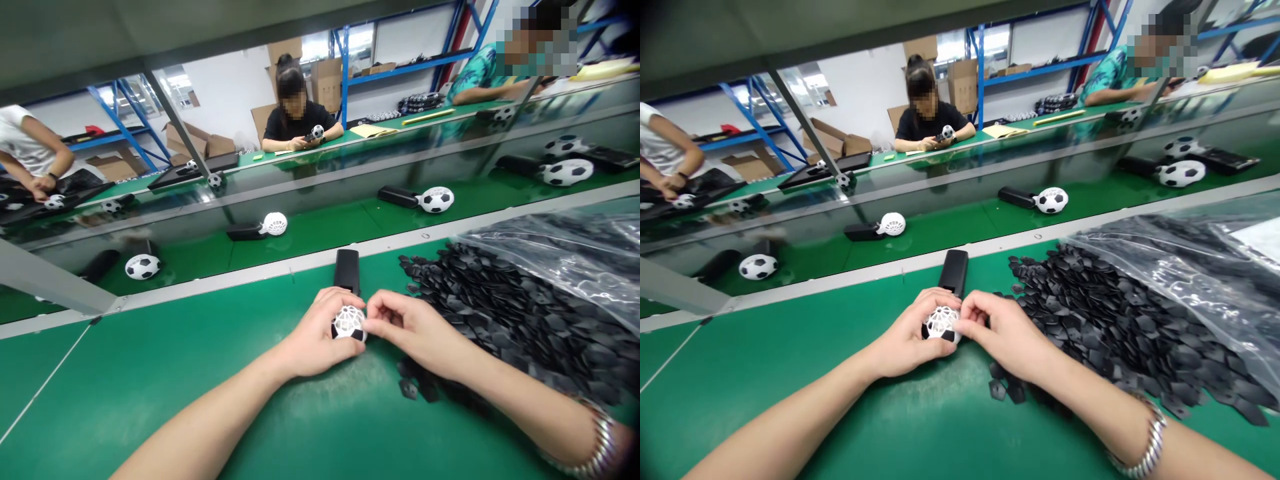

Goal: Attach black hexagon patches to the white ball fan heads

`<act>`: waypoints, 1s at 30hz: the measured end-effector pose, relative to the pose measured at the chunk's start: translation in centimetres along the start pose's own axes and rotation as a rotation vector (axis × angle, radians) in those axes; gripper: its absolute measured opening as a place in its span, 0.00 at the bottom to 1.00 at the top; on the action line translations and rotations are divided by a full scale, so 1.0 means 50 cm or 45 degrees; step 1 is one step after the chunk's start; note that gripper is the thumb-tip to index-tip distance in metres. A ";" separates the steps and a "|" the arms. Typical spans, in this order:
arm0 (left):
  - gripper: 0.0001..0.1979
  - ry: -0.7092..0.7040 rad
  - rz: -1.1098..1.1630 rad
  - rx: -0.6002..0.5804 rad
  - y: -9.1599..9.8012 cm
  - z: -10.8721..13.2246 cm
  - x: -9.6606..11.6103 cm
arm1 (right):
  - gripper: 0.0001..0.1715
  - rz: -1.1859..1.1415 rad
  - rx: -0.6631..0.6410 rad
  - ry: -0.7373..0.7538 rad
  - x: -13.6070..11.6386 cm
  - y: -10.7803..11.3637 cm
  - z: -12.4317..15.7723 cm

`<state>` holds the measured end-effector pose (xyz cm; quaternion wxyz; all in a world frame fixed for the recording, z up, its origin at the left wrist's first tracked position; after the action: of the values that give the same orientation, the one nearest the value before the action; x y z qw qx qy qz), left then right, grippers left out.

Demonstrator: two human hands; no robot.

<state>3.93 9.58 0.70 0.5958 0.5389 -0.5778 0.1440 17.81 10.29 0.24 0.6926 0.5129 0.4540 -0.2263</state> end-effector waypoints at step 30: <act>0.27 -0.020 -0.214 -0.094 -0.002 0.007 0.008 | 0.09 0.491 0.185 0.250 0.030 0.043 0.020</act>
<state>3.93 9.09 0.90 0.6206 0.5643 -0.5402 0.0677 20.61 10.38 0.12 0.6366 0.6582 0.3955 -0.0707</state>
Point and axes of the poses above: each hand's wrist, its own z-axis away from the middle knuckle, its own y-axis out of the back of the hand, x = y × z, the point moved 5 cm from there along -z, towards the middle knuckle, and after that the axes turned 7 degrees about -y, right-handed, at the moved point
